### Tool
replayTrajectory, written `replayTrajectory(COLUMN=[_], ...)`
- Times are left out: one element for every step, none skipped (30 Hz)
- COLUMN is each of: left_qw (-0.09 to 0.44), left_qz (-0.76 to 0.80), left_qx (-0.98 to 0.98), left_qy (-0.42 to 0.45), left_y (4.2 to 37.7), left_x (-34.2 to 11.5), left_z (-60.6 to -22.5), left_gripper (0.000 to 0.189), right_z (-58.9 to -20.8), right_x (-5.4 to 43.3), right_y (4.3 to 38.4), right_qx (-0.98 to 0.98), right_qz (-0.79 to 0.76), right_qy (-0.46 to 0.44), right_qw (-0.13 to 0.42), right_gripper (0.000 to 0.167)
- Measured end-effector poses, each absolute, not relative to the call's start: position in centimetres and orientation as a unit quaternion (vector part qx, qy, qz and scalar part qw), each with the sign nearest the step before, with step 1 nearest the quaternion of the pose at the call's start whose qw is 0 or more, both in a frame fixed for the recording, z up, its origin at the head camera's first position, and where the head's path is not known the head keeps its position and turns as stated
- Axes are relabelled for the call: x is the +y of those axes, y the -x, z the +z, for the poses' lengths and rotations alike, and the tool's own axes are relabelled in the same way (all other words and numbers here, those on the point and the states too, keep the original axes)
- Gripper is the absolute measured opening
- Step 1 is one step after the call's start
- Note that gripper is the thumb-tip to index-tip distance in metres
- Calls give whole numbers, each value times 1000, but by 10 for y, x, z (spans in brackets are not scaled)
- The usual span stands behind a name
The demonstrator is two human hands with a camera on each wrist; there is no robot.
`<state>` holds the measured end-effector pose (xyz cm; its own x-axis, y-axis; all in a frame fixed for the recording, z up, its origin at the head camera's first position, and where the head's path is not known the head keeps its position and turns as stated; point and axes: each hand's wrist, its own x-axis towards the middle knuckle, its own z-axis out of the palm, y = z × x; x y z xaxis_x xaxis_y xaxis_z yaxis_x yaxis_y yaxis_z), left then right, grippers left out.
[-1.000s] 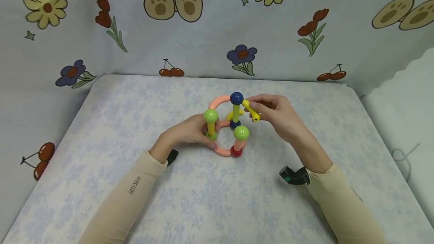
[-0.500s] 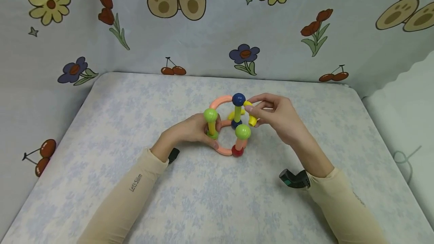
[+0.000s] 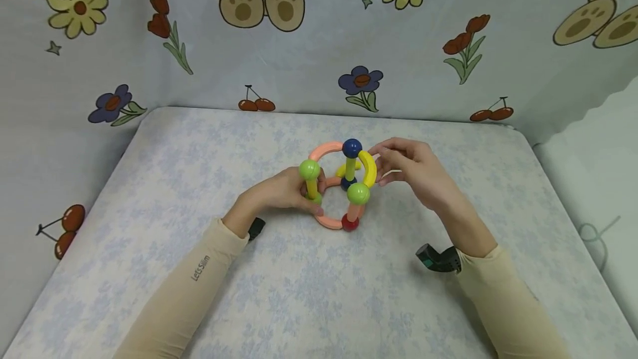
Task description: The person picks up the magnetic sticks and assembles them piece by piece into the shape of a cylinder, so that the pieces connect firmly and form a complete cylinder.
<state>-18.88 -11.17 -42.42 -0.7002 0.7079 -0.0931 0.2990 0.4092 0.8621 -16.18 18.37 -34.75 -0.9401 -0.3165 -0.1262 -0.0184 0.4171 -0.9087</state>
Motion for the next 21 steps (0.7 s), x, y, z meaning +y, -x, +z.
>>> replayTrajectory(left_qw=[232,233,234,234,235,237,237,237,237,237,237,237,237,237,236,236,236,236,237,236,237], left_qz=[448,452,453,455,456,458,461,464,466,469,472,475,479,481,482,483,483,481,480,476,477], left_qx=[807,805,805,805,805,804,803,801,800,798,795,791,787,784,782,781,780,782,783,785,783], left_qy=[-308,-305,-303,-301,-298,-296,-294,-295,-296,-297,-300,-305,-309,-312,-316,-317,-320,-320,-317,-317,-320], left_y=[189,189,190,190,191,191,192,192,193,193,193,194,194,194,194,193,194,194,194,194,194], left_x=[-112,-112,-113,-114,-115,-115,-116,-117,-118,-118,-118,-118,-118,-118,-118,-118,-118,-118,-118,-119,-120], left_z=[-425,-426,-426,-426,-427,-427,-427,-427,-427,-427,-427,-427,-427,-427,-427,-427,-427,-427,-426,-426,-425], left_gripper=[37,35,34,33,32,31,31,30,30,30,30,31,32,33,34,34,35,35,35,40,50], right_z=[-349,-352,-356,-361,-367,-374,-383,-391,-400,-409,-418,-425,-431,-435,-439,-441,-442,-441,-441,-441,-440], right_x=[187,188,189,188,186,183,180,177,174,172,171,170,170,170,170,171,171,172,172,171,171], right_y=[163,164,165,166,168,169,171,174,176,179,181,183,184,185,185,185,185,185,185,186,186], right_qx=[848,865,882,896,908,916,919,918,916,911,907,903,901,901,903,907,913,918,922,925,928], right_qz=[-495,-457,-417,-380,-348,-326,-314,-311,-310,-312,-310,-307,-304,-303,-300,-294,-286,-280,-275,-267,-264], right_qy=[117,136,153,171,189,205,223,237,252,270,286,300,308,311,308,300,290,279,271,265,257], right_qw=[147,154,157,153,137,114,88,64,41,20,5,-3,-6,-6,-10,-20,-30,-37,-41,-45,-48], right_gripper=[28,26,26,29,34,38,40,40,40,39,38,34,33,31,29,27,25,23,23,21,20])
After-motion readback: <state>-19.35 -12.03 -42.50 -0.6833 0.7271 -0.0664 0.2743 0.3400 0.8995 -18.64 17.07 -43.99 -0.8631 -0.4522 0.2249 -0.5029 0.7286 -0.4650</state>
